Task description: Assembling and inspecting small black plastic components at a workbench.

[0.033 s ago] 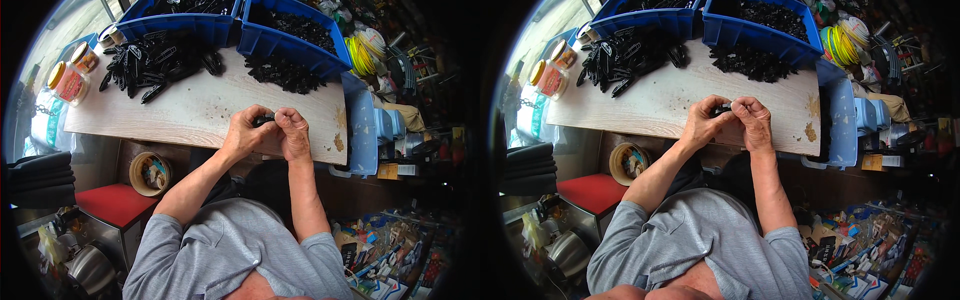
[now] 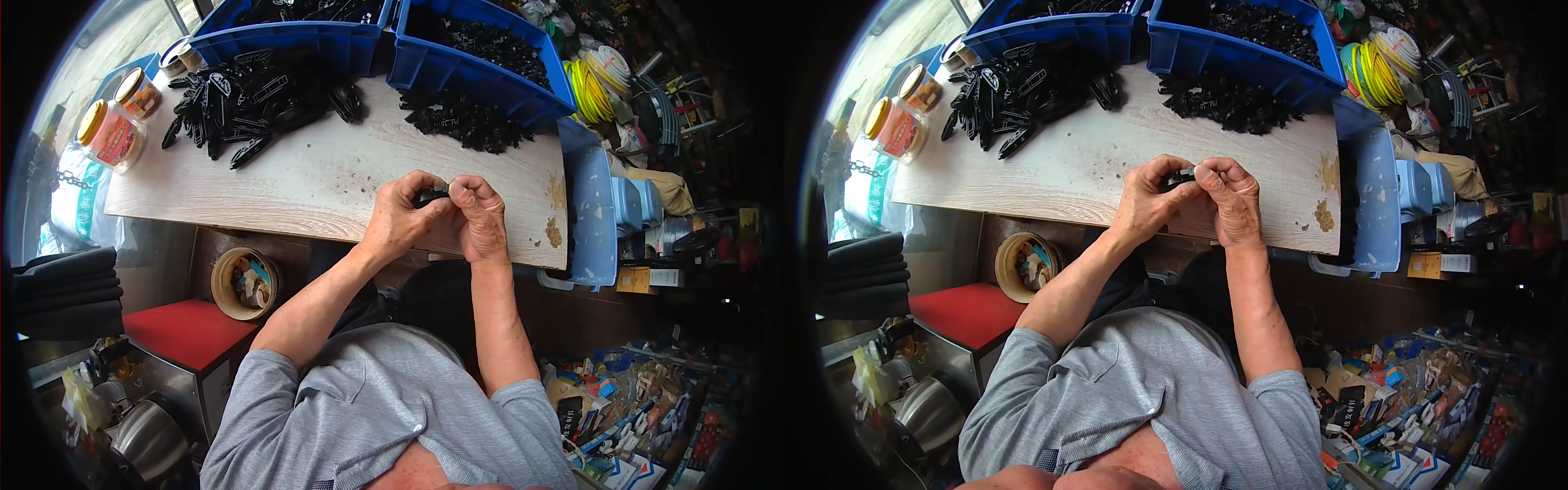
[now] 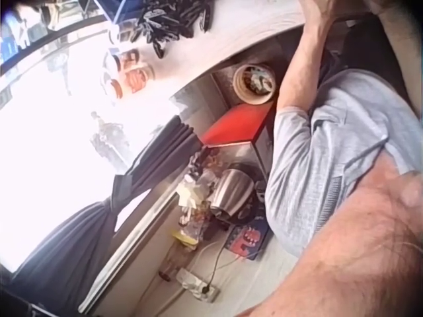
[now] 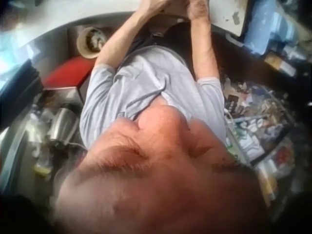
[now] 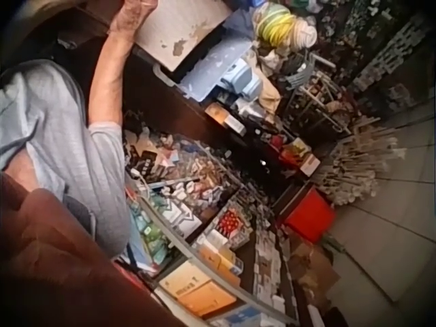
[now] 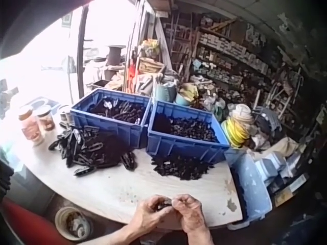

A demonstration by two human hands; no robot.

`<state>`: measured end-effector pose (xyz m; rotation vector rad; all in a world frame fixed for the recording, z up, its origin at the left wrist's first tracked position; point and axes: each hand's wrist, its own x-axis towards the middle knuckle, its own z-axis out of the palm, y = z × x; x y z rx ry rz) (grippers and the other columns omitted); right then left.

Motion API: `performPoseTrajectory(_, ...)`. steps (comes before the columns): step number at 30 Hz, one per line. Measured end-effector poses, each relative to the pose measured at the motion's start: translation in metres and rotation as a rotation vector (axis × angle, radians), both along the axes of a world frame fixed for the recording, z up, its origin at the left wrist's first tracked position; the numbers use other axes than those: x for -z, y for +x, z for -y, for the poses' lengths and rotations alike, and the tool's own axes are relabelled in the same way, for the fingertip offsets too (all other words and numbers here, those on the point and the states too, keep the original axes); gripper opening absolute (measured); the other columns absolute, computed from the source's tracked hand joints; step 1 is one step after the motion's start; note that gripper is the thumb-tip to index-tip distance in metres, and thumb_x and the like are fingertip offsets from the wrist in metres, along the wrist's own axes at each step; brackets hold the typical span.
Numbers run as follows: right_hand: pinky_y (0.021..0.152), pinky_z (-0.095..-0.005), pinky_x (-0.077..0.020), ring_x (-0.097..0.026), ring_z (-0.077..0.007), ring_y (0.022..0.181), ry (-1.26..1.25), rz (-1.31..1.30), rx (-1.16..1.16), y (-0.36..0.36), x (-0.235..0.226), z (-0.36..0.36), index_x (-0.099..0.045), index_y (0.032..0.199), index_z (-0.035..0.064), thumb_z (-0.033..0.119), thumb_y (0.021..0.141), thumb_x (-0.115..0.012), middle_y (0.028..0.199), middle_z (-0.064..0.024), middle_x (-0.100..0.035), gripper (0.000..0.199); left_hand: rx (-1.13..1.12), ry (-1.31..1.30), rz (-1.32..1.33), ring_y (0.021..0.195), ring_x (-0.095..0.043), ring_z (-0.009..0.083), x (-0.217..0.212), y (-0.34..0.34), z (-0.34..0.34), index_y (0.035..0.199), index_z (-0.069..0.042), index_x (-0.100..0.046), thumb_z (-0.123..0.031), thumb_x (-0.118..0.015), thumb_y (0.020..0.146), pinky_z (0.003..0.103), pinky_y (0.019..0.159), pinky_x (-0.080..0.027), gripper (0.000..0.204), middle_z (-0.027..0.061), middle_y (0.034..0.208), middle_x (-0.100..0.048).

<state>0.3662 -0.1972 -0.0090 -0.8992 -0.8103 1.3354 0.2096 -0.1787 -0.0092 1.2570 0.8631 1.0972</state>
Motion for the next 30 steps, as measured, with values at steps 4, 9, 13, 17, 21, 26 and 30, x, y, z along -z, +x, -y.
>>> performPoseTrajectory(4, 0.075, -0.0213, -0.0487, -0.059, -0.0049, 0.077, -0.061, 0.011, -0.029, 0.004, -0.001, 0.0, -0.071, 0.099, 0.0083, 0.013, 0.088, -0.077, 0.087, 0.0041, -0.066, 0.013, 0.022, -0.041, 0.047, 0.058, -0.059, 0.0061, -0.001, -0.004, -0.002, 0.104, 0.001, -0.067, -0.017, -0.071, 0.093, 0.021, 0.053, -0.05, 0.022, 0.0019, 0.076, -0.066)
performPoseTrajectory(9, 0.067, -0.0212, -0.0487, -0.059, -0.0063, 0.071, -0.066, 0.039, -0.012, -0.001, -0.006, -0.004, -0.068, 0.098, 0.0066, 0.017, 0.09, -0.076, 0.084, 0.0017, -0.066, 0.015, 0.024, -0.17, 0.126, 0.062, -0.06, 0.0067, -0.005, -0.003, -0.006, 0.098, 0.002, -0.068, -0.017, -0.068, 0.095, 0.022, 0.055, -0.05, 0.019, 0.0032, 0.075, -0.066)
performPoseTrajectory(13, 0.056, -0.022, -0.0452, -0.055, -0.007, 0.06, -0.168, 0.146, -0.023, -0.005, -0.022, -0.004, -0.064, 0.089, 0.0061, 0.025, 0.088, -0.076, 0.078, 0.0006, -0.062, 0.022, -0.005, -0.278, 0.188, 0.06, -0.059, 0.0069, -0.007, -0.004, -0.005, 0.095, 0.002, -0.068, -0.013, -0.067, 0.094, 0.021, 0.054, -0.05, 0.014, 0.0045, 0.076, -0.065)
performPoseTrajectory(17, 0.046, -0.024, -0.0396, -0.048, -0.0066, 0.05, -0.256, 0.319, -0.189, 0.0, -0.028, -0.008, -0.061, 0.075, 0.0055, 0.026, 0.088, -0.073, 0.063, 0.0026, -0.053, 0.027, -0.045, -0.346, 0.263, 0.059, -0.058, 0.0072, -0.011, -0.007, -0.004, 0.094, 0.001, -0.069, -0.008, -0.066, 0.093, 0.021, 0.052, -0.05, 0.01, 0.0059, 0.079, -0.066)
performPoseTrajectory(21, 0.044, -0.0257, -0.0395, -0.044, -0.0079, 0.047, -0.144, 0.342, -0.1, -0.005, -0.017, -0.006, -0.054, 0.067, 0.0108, 0.025, 0.09, -0.068, 0.06, 0.0033, -0.048, 0.03, 0.044, -0.363, 0.245, 0.061, -0.058, 0.0074, -0.014, -0.01, -0.004, 0.094, 0.001, -0.069, -0.008, -0.066, 0.093, 0.021, 0.055, -0.05, 0.01, 0.0059, 0.082, -0.067)
performPoseTrajectory(26, 0.046, -0.0276, -0.0455, -0.047, -0.0099, 0.046, -0.121, 0.243, -0.064, 0.001, -0.02, -0.001, -0.053, 0.067, 0.012, 0.023, 0.091, -0.065, 0.054, 0.0023, -0.045, 0.03, 0.027, -0.167, 0.073, 0.071, -0.06, 0.0074, -0.011, -0.01, -0.018, 0.102, 0.001, -0.069, -0.012, -0.067, 0.095, 0.021, 0.058, -0.049, 0.016, 0.0038, 0.087, -0.067)
performPoseTrajectory(30, 0.057, -0.0404, -0.0622, -0.058, -0.0138, 0.05, -0.197, 0.079, -0.003, 0.026, -0.021, -0.002, -0.053, 0.071, 0.0114, 0.025, 0.094, -0.06, 0.047, 0.0002, -0.042, 0.027, -0.36, 0.498, -0.535, 0.083, -0.063, 0.0175, -0.003, -0.016, -0.072, 0.107, -0.006, -0.07, -0.015, -0.072, 0.089, 0.03, 0.071, -0.052, 0.02, 0.0051, 0.089, -0.069)
